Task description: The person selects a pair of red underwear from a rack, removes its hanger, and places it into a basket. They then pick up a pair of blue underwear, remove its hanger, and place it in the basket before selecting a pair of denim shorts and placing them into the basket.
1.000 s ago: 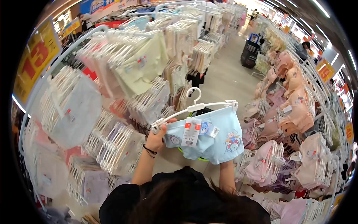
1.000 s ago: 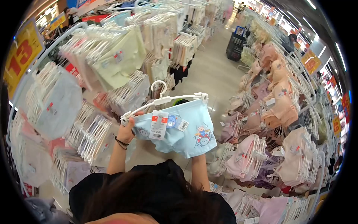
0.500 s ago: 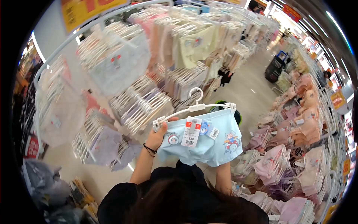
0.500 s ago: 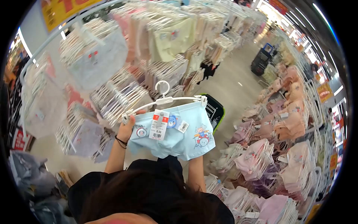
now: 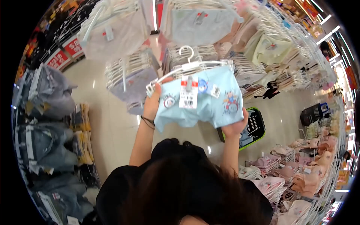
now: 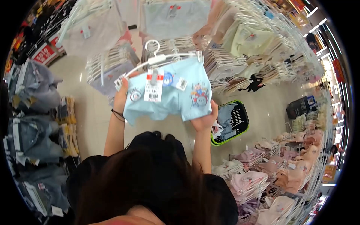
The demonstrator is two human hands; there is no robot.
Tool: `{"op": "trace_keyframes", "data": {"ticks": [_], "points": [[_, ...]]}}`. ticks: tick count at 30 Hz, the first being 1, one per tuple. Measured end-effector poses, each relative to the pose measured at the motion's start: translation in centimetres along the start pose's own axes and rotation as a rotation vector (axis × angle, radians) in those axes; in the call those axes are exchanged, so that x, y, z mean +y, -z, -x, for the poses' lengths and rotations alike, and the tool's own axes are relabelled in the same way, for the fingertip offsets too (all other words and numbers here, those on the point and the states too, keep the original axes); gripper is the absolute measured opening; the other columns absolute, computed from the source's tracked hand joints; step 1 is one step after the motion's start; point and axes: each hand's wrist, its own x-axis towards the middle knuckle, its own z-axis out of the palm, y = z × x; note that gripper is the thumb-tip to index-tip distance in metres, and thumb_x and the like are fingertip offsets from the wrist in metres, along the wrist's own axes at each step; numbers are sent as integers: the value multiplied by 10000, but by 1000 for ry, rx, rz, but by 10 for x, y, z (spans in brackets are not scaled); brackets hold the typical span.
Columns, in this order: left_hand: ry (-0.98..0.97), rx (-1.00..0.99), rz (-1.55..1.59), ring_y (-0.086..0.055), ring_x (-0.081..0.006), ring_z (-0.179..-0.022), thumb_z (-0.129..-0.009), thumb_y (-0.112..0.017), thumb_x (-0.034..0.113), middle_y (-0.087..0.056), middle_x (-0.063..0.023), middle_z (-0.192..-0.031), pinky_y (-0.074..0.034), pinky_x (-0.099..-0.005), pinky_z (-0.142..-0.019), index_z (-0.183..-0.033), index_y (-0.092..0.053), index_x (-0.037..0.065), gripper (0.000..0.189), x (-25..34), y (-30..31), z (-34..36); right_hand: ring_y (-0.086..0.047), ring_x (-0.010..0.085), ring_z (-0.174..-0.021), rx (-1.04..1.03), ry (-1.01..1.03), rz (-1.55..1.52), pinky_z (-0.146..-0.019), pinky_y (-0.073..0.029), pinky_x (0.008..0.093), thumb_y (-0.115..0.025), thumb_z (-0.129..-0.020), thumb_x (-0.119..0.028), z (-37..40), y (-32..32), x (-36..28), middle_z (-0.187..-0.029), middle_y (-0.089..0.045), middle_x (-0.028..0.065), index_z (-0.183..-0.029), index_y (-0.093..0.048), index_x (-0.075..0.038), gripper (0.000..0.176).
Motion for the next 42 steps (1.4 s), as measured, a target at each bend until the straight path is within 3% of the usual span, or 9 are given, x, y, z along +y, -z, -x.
{"op": "trace_keyframes", "data": {"ticks": [8,13,22,26,28,33,36,40,42], "points": [[-60,50,178,-526,-233,-983,-865,-384,411,-497,-158,-1108,-454,-339,-827,-1151,-422,-9,510,2,-13,9,-381,276,-1138,-62,-114,-7,-953,-290,424,-392,-819,-320,-18,-18,-10,-1252,-399,105,-1217,-382,-41,487],[-81,56,220,-517,-258,-1005,-872,-353,420,-479,-181,-1130,-453,-358,-834,-1164,-405,3,511,-4,-30,16,-289,283,-1205,-42,-119,14,-986,-224,440,-321,-857,-446,-21,-16,-23,-1331,-290,105,-1286,-291,-56,580],[-159,171,194,-531,-263,-980,-885,-337,399,-498,-185,-1097,-459,-362,-821,-1143,-419,-12,492,-20,-29,43,-278,304,-1208,-104,-302,-118,-991,-216,448,-321,-843,-511,-32,13,-32,-1324,-300,120,-1287,-283,-47,643],[-178,215,121,-547,-253,-951,-864,-377,424,-519,-180,-1058,-473,-347,-792,-1113,-442,-33,524,-18,-17,71,-494,254,-1006,-235,-477,-137,-901,-357,399,-311,-848,-525,-37,44,-25,-1138,-504,145,-1191,-415,-3,633],[-175,250,40,-559,-246,-929,-851,-392,446,-534,-178,-1033,-478,-340,-780,-1099,-453,-38,547,-14,-4,87,-466,280,-1053,-167,-557,-123,-901,-359,381,-301,-808,-608,-35,38,-9,-1223,-429,147,-1244,-335,21,766],[-163,339,-58,-583,-216,-872,-830,-398,495,-567,-162,-966,-492,-306,-742,-1065,-484,-36,587,7,12,120,-399,265,-1123,-25,-671,51,-948,-305,360,-267,-814,-611,-46,43,38,-1264,-374,168,-1246,-299,62,800],[-209,423,-48,-585,-214,-860,-832,-396,495,-569,-159,-957,-493,-304,-735,-1062,-487,-34,584,24,31,138,-336,286,-1172,-261,-686,250,-966,-281,393,-307,-817,-589,-58,24,75,-1298,-311,179,-1265,-248,53,785],[-293,439,-142,-578,-207,-869,-847,-429,434,-571,-151,-972,-479,-297,-744,-1004,-529,-38,508,50,68,161,-456,275,-1064,-433,-749,632,-888,-374,373,-367,-855,-456,-75,6,134,-1189,-424,180,-1260,-266,45,652],[-335,464,-196,-592,-245,-844,-802,-501,441,-568,-178,-947,-492,-310,-721,-1008,-507,-57,539,67,99,180,-505,243,-989,-288,-799,514,-842,-408,346,-394,-869,-373,-73,-9,177,-1124,-477,149,-1262,-292,12,559]]}}
